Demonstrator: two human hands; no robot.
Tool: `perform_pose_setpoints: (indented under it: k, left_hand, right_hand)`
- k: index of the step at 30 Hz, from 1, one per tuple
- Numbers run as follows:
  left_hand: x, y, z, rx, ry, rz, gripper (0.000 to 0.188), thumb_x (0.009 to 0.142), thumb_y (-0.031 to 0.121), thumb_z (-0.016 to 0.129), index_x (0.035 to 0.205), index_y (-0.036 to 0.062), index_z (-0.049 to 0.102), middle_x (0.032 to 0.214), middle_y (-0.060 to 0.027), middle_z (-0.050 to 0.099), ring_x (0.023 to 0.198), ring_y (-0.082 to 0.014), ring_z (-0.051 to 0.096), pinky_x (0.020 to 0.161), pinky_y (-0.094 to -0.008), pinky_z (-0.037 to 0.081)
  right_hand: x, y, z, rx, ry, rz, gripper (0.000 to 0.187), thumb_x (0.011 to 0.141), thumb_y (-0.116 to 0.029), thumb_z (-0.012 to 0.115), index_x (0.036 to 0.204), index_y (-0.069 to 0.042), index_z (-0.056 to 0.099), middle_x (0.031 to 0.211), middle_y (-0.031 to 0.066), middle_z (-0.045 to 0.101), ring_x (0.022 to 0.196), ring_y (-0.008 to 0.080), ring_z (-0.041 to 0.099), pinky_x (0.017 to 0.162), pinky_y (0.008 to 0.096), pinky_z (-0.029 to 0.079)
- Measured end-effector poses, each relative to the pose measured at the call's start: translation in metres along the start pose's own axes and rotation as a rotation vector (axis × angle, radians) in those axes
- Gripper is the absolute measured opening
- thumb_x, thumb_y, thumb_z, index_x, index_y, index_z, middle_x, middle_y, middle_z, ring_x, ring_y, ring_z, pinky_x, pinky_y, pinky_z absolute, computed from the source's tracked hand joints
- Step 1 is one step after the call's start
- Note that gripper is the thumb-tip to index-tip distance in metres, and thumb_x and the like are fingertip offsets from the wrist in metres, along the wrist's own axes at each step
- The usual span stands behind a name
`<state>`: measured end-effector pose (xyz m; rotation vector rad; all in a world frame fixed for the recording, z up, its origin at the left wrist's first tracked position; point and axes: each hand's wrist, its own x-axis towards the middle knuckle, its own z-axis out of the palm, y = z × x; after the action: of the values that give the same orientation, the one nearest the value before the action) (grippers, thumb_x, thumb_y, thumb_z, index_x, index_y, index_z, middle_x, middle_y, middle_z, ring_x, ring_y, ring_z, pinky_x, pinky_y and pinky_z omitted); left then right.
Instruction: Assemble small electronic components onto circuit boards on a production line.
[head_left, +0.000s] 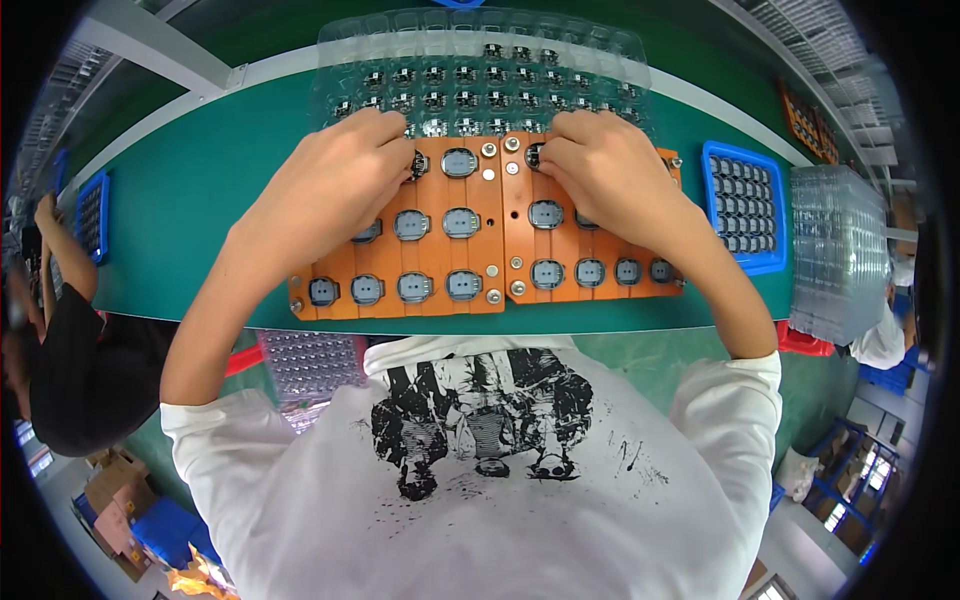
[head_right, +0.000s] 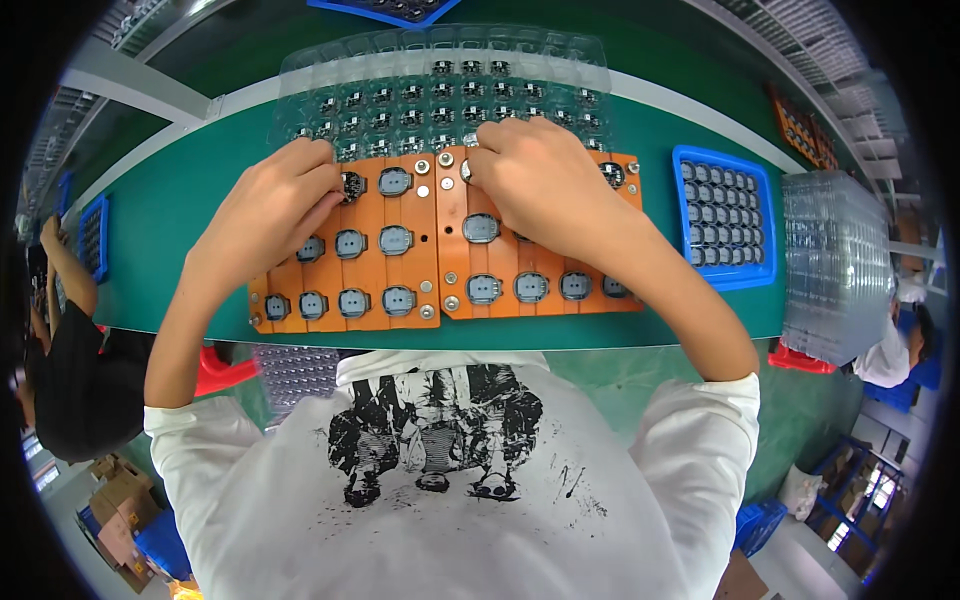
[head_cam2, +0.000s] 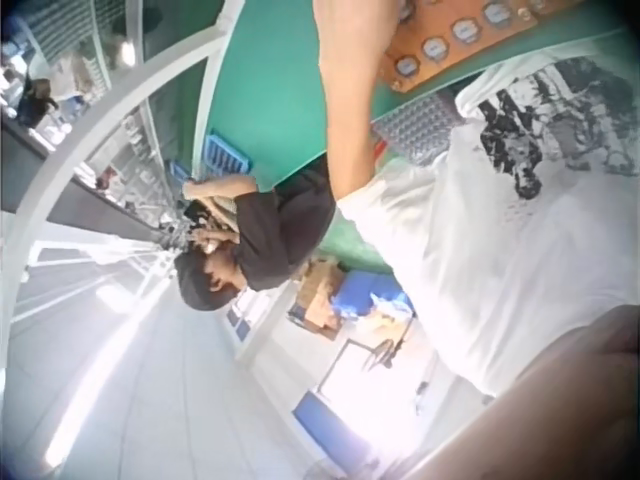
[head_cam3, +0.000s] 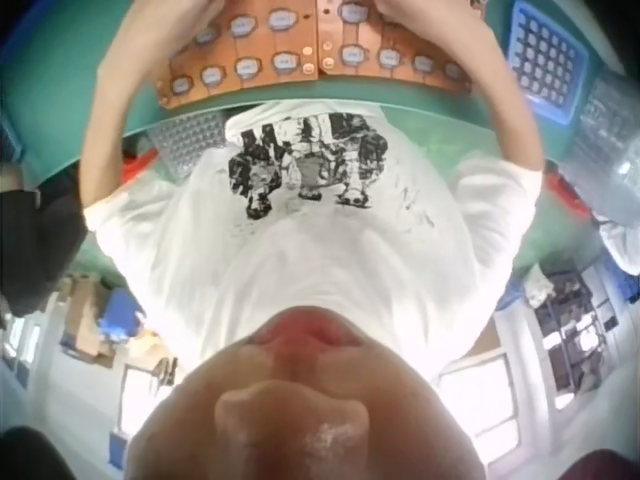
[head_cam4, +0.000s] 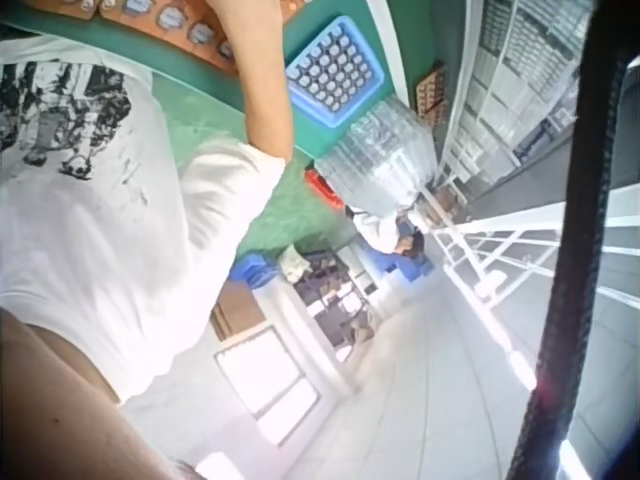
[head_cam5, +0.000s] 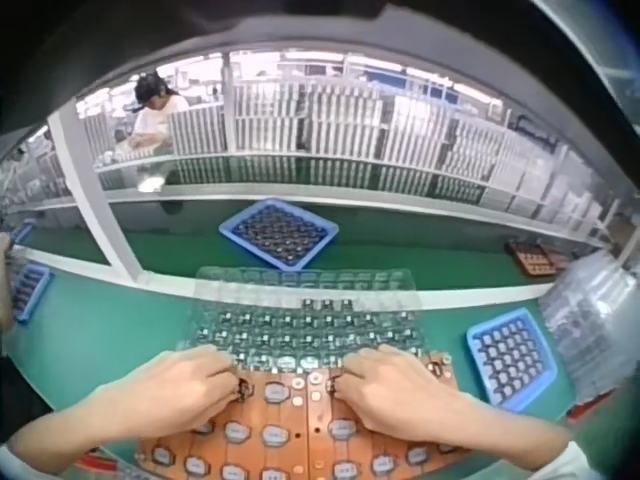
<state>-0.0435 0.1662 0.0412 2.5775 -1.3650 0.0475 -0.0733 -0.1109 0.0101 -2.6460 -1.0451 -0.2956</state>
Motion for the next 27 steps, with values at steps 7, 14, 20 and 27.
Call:
perform_pose_setpoints:
  k: [7,14,20,27]
  left_hand:
    - [0.000,-0.002,0.008,0.022,0.087,0.021,0.007,0.075,0.001,0.063,0.077,-0.0019,0.057,0.085,-0.0117,0.054,0.085,-0.0279,0.059,0.069,-0.0387,0.053]
    - [0.005,0.008,0.012,0.141,0.027,0.018,0.009,0.069,-0.003,0.063,0.077,-0.0028,0.059,0.088,-0.0133,0.057,0.088,-0.0279,0.060,0.072,-0.0375,0.055]
    - [0.020,0.009,-0.002,0.212,-0.202,0.094,0.017,0.063,-0.009,0.066,0.079,-0.0034,0.064,0.091,-0.0153,0.060,0.089,-0.0291,0.063,0.076,-0.0359,0.057]
    - [0.027,0.013,-0.006,0.234,-0.290,0.036,0.013,0.068,-0.006,0.068,0.081,-0.0044,0.067,0.092,-0.0173,0.061,0.087,-0.0330,0.063,0.076,-0.0370,0.056]
  right_hand:
    - [0.000,0.002,-0.002,-0.021,-0.032,0.028,0.006,0.077,-0.004,0.067,0.080,0.001,0.064,0.078,0.0107,0.056,0.072,0.0296,0.057,0.068,0.0387,0.047]
    - [0.000,0.004,-0.003,-0.016,-0.049,0.039,0.006,0.078,-0.004,0.066,0.080,0.001,0.064,0.078,0.0111,0.055,0.074,0.0312,0.056,0.070,0.0400,0.047]
    - [0.000,-0.001,0.002,-0.068,0.000,-0.002,0.006,0.074,-0.003,0.064,0.075,0.001,0.061,0.076,0.0120,0.053,0.074,0.0300,0.057,0.069,0.0399,0.048]
    - [0.001,0.006,0.004,-0.019,-0.013,0.006,0.007,0.074,-0.005,0.065,0.074,0.001,0.061,0.076,0.0120,0.053,0.074,0.0305,0.058,0.067,0.0412,0.048]
